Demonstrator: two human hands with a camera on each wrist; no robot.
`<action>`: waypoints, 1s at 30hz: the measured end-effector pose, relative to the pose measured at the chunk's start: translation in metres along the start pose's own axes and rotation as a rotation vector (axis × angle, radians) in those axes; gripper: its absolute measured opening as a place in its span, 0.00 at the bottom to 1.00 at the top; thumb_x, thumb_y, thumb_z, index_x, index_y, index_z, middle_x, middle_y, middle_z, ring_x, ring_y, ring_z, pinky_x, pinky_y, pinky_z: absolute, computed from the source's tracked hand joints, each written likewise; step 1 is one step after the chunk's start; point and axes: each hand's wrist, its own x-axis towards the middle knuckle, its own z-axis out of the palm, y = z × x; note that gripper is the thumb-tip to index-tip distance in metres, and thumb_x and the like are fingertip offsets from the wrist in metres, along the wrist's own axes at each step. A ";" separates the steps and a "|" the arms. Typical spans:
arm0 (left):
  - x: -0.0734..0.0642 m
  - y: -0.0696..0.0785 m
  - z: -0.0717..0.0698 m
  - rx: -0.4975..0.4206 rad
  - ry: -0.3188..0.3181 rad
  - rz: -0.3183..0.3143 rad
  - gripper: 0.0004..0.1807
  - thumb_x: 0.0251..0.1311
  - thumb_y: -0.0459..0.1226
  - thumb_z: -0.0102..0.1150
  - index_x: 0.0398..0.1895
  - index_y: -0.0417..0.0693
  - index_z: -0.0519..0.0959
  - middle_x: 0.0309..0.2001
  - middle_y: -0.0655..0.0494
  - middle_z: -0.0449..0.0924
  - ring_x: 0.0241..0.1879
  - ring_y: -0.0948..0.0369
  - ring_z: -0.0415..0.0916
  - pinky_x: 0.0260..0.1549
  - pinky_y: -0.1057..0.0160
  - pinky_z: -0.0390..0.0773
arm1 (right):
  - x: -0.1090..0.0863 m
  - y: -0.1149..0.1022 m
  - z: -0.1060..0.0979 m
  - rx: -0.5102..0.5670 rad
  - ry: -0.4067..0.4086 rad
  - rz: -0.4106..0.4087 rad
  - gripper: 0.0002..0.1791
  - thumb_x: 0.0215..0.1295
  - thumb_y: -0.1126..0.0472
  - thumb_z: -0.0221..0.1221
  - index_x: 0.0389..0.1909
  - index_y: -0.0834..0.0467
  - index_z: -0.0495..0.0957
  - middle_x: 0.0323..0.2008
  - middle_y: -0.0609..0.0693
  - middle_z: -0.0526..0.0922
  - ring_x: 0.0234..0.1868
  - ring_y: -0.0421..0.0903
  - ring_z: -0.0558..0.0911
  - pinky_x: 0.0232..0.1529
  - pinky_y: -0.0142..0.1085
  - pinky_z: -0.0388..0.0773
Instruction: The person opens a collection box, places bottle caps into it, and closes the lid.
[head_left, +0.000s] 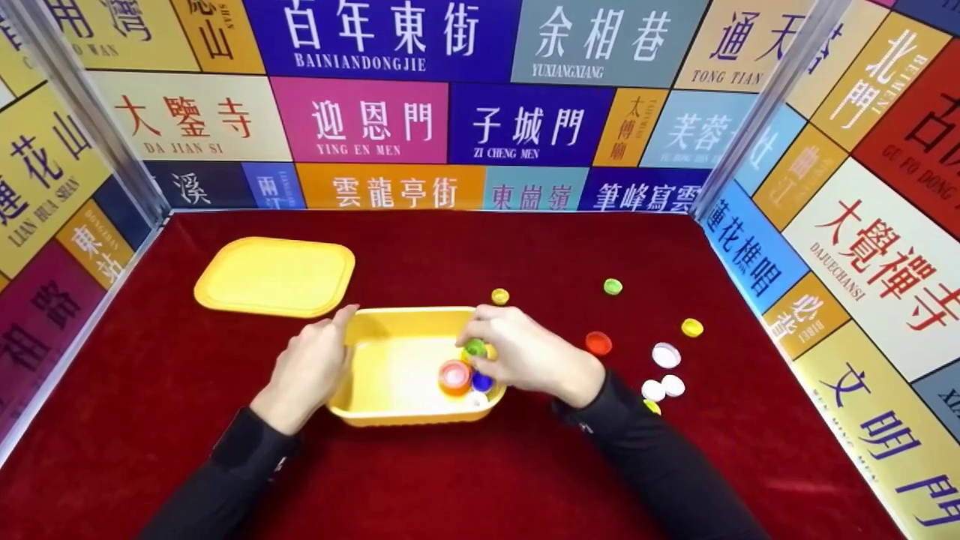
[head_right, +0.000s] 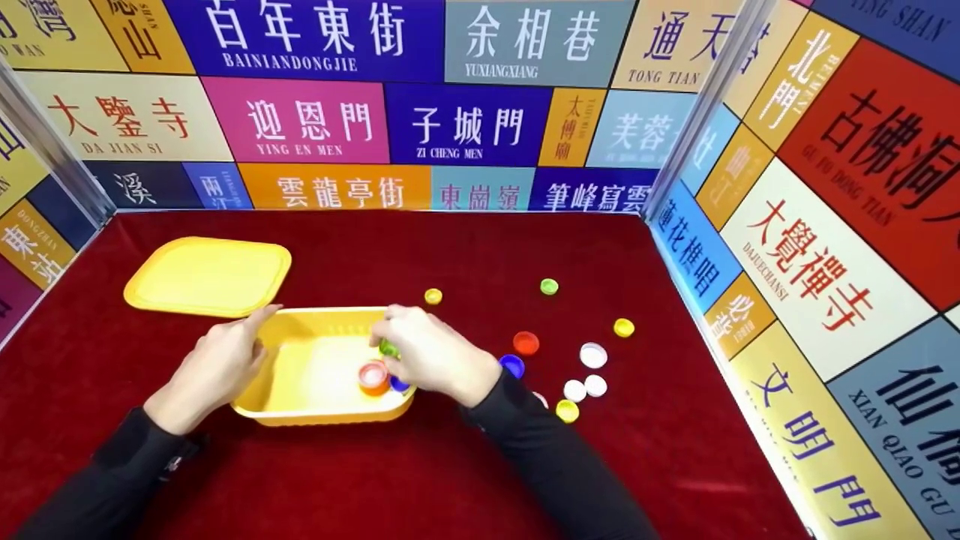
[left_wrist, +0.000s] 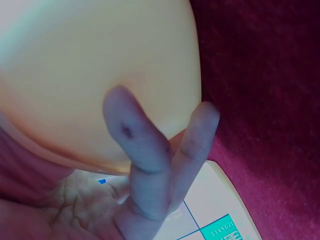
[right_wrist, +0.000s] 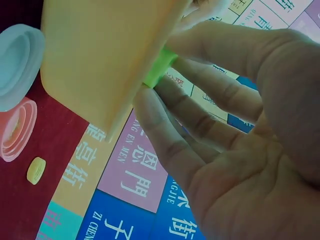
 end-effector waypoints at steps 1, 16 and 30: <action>0.000 0.000 0.000 0.001 0.000 0.001 0.32 0.84 0.31 0.58 0.88 0.48 0.71 0.61 0.28 0.89 0.46 0.30 0.91 0.31 0.36 0.89 | -0.001 0.000 0.001 0.002 -0.007 0.000 0.12 0.74 0.66 0.77 0.54 0.63 0.93 0.50 0.57 0.92 0.49 0.53 0.90 0.53 0.45 0.92; 0.001 -0.001 0.000 -0.006 -0.002 0.006 0.32 0.84 0.29 0.59 0.88 0.47 0.72 0.63 0.29 0.89 0.45 0.32 0.91 0.30 0.40 0.88 | -0.006 0.001 -0.008 0.029 -0.003 0.018 0.13 0.78 0.65 0.74 0.58 0.61 0.93 0.51 0.57 0.92 0.46 0.55 0.88 0.48 0.41 0.89; 0.000 -0.001 0.000 -0.015 0.007 0.011 0.32 0.83 0.29 0.58 0.88 0.47 0.72 0.62 0.28 0.89 0.43 0.33 0.91 0.28 0.42 0.86 | -0.008 0.013 -0.019 0.039 0.087 0.030 0.13 0.78 0.65 0.75 0.59 0.60 0.93 0.52 0.58 0.92 0.48 0.54 0.90 0.51 0.45 0.92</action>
